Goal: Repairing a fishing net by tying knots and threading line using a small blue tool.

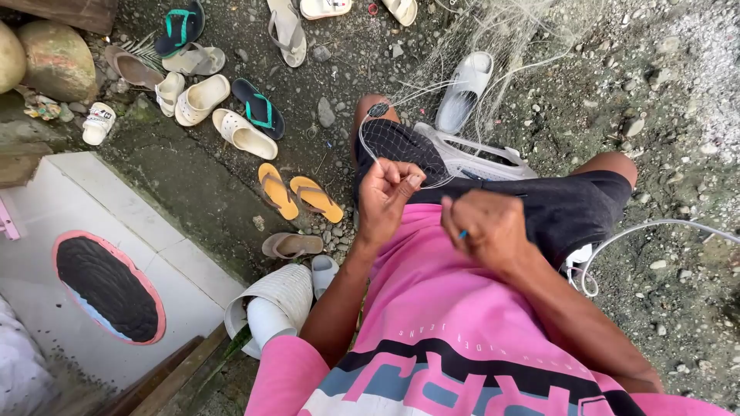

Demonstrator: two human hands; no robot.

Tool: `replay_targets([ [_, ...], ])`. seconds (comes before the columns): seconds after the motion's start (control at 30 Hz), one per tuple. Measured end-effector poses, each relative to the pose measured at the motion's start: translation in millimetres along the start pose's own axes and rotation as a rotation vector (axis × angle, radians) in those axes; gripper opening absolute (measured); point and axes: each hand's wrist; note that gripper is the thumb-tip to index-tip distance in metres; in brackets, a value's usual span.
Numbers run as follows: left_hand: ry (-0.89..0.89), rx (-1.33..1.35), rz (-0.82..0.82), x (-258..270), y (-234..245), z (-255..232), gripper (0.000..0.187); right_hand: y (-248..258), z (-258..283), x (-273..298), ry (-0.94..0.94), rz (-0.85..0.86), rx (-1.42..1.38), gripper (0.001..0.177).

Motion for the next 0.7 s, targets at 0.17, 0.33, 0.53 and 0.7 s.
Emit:
replay_targets([
  [0.17, 0.011, 0.044, 0.053, -5, 11, -3, 0.028, 10, -24, -26, 0.034, -0.093, 0.200, 0.046],
  [0.33, -0.004, 0.042, 0.096, -11, 10, -2, 0.030, -1, -34, -24, -0.029, -0.155, 0.178, 0.049],
  [0.53, -0.055, 0.003, 0.100, -13, 6, 0, 0.030, -6, -40, -22, -0.104, -0.198, 0.166, 0.053],
  [0.7, -0.097, 0.005, 0.105, -16, 2, -1, 0.029, -12, -48, -21, -0.128, -0.226, 0.138, 0.054],
])
Point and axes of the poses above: each hand's wrist, its own x-axis away from the middle knuckle, its own y-axis out of the back of the hand, z = x × y, and after that the axes turned 3 degrees about -z, right-handed
